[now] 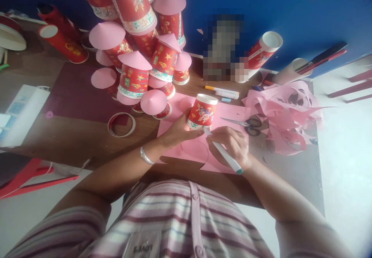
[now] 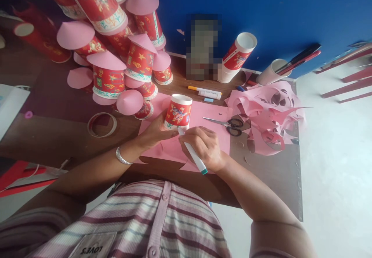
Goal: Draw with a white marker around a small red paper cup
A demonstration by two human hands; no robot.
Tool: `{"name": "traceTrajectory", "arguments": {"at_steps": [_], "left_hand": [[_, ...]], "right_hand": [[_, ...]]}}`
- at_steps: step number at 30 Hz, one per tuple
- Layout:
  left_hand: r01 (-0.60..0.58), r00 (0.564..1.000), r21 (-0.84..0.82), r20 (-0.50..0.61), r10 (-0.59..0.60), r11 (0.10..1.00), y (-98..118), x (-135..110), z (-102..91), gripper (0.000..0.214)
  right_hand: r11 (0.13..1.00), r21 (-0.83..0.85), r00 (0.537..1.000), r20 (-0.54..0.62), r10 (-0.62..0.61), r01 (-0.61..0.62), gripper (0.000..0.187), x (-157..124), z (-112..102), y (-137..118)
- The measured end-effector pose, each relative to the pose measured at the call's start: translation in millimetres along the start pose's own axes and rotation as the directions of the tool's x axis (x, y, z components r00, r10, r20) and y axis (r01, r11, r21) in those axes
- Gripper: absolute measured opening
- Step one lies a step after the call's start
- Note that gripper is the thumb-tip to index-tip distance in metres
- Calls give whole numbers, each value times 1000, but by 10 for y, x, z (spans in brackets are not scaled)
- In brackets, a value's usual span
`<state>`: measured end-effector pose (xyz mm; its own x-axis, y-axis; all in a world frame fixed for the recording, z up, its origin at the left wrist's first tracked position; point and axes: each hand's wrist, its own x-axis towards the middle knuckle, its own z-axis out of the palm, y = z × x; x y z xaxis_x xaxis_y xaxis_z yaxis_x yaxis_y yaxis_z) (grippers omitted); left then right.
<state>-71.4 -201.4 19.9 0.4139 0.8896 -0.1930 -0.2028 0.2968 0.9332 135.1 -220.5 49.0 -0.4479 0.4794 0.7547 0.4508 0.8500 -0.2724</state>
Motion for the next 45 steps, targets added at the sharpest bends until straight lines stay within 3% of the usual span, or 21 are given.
{"name": "traceTrajectory", "arguments": {"at_steps": [18,27,45], "left_hand": [[11,1000,-1,17,-11,1000,12,0,0,76],[13,1000,-34,22,-12,999,-24,-14,-23,67],[-19,1000,-55,-5,18,998,34,-18,13,61]], "right_hand": [[1000,-18,999,-35,11,-12,29,-2,-10,38],[998,-54,999,-32,36,-38,17,-7,-24,34],[996,-77,998,-46,42,-45,21,-18,-13,43]]}}
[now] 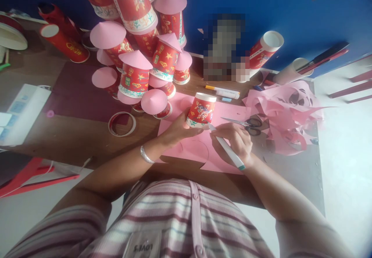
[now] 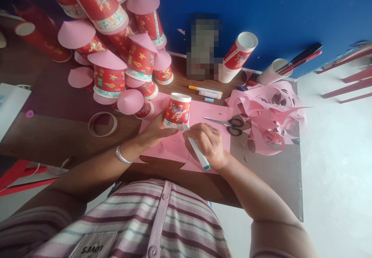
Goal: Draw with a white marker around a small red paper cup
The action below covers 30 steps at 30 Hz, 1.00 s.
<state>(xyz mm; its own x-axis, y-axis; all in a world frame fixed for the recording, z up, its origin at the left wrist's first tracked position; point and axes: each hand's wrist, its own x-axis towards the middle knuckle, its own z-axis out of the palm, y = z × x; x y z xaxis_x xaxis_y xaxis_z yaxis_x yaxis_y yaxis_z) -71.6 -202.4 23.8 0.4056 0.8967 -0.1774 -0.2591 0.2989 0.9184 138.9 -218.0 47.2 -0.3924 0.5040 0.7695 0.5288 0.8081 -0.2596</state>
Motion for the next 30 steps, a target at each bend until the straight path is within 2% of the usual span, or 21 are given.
{"name": "traceTrajectory", "arguments": {"at_steps": [19,30], "left_hand": [[-19,1000,-61,8,19,998,-46,15,-15,59],[-21,1000,-4,-20,21,1000,-70,15,-30,64]], "right_hand": [[999,38,1000,24,9,-10,20,21,0,-46],[998,66,999,45,-9,6,20,12,7,-52]]}}
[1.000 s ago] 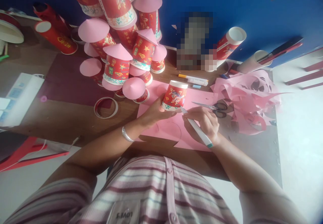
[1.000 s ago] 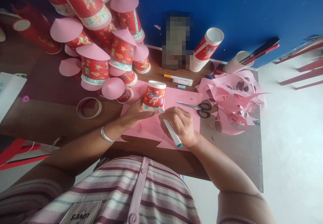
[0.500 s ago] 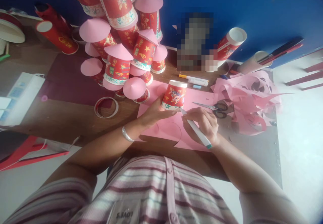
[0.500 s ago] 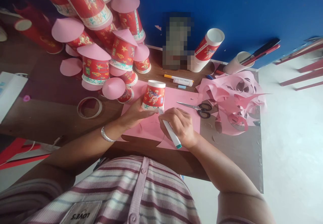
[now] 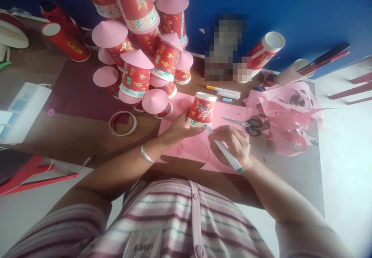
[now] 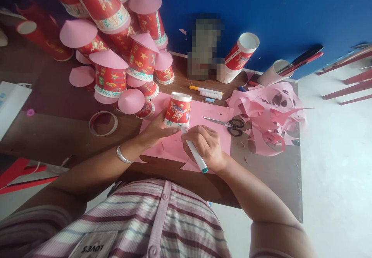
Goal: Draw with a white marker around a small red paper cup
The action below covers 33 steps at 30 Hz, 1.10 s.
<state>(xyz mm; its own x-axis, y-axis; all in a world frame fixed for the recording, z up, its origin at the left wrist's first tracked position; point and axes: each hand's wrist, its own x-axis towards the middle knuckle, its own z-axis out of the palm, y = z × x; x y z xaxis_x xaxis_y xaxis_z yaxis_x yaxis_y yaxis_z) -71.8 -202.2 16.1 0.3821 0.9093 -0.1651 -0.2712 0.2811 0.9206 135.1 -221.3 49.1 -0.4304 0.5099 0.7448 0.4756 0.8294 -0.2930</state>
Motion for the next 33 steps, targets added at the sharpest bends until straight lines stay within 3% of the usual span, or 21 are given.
{"name": "traceTrajectory", "arguments": {"at_steps": [5,18,33], "left_hand": [[-2,1000,-11,18,3,1000,23,11,16,61],[21,998,-24,51,-20,999,-6,5,-18,78],[13,999,-29,41,-12,999,45,-1,23,75]], "right_hand": [[1000,4,1000,9,-8,8,19,18,-7,-10],[1000,3,1000,20,0,0,22,15,-15,-15],[999,40,999,35,-6,5,25,31,-26,-24]]}}
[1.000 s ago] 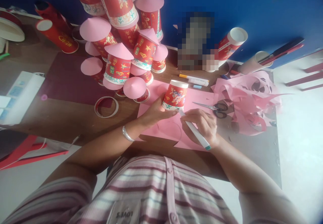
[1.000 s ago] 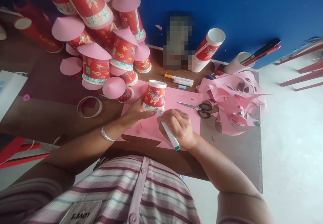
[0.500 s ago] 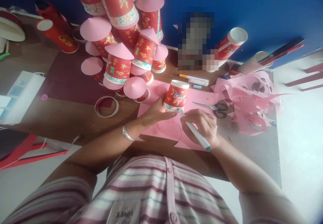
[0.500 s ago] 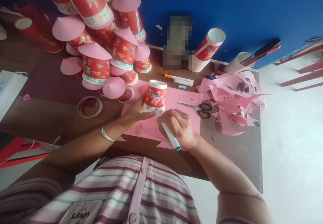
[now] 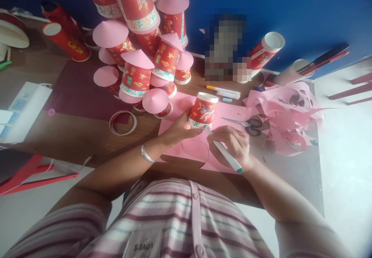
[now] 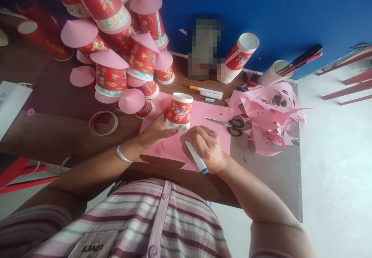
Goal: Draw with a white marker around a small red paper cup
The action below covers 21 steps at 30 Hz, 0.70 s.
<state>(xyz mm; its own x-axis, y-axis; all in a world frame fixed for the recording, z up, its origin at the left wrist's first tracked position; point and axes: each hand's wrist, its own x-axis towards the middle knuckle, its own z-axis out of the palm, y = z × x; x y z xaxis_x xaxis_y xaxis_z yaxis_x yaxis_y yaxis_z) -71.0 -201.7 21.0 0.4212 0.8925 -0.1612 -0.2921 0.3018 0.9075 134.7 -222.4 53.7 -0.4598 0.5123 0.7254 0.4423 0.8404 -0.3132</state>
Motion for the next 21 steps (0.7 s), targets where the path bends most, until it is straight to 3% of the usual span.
{"name": "traceTrajectory", "arguments": {"at_steps": [8,15,21], "left_hand": [[25,1000,66,-5,-25,998,-29,-1,-27,74],[35,999,93,1,-35,995,13,-7,-14,74],[6,1000,1,22,-6,1000,-11,-11,-12,67]], "right_hand": [[987,80,989,56,137,-141,19,39,-34,-49],[907,222,931,164,327,-358,14,84,-98,-40],[893,236,921,177,348,-383,13,106,-116,-27]]}}
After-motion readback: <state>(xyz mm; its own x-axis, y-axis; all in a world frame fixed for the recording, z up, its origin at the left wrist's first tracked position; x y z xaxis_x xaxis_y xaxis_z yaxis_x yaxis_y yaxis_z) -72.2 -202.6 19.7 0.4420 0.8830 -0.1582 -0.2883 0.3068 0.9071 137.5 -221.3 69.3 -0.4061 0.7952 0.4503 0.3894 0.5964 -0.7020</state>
